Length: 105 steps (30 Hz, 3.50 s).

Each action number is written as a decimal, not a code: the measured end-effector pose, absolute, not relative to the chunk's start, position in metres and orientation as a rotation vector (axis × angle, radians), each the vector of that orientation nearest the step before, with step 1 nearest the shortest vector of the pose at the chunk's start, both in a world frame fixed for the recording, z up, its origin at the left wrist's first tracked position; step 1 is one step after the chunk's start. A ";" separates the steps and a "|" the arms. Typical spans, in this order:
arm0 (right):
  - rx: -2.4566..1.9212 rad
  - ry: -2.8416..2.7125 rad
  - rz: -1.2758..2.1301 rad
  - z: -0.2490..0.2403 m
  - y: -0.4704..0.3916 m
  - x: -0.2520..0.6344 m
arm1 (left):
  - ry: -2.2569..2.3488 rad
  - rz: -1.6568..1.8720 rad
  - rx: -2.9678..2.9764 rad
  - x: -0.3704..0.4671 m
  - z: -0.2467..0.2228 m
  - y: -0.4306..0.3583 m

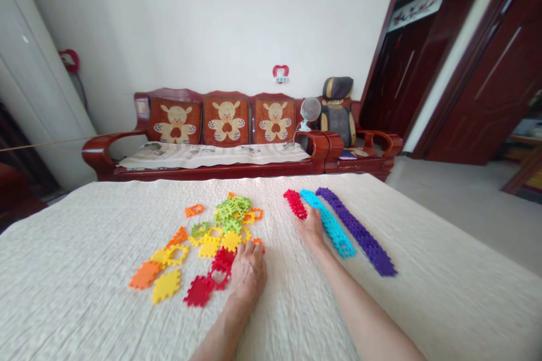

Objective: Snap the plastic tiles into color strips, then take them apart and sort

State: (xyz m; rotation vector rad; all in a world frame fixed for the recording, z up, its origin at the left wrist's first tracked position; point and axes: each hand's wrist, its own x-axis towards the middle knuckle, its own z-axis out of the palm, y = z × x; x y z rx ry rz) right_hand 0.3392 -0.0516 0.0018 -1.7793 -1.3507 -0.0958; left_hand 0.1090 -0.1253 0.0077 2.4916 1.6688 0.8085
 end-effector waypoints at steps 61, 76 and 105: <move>-1.831 -1.760 -0.306 -0.004 -0.142 0.310 | 2.178 0.739 2.121 0.060 0.019 -0.139; -1.786 -1.690 -0.263 -0.005 -0.143 0.308 | 1.835 1.052 2.217 0.091 0.009 -0.118; -1.559 -1.352 0.007 -0.012 -0.136 0.318 | 2.088 0.596 2.308 0.067 0.023 -0.170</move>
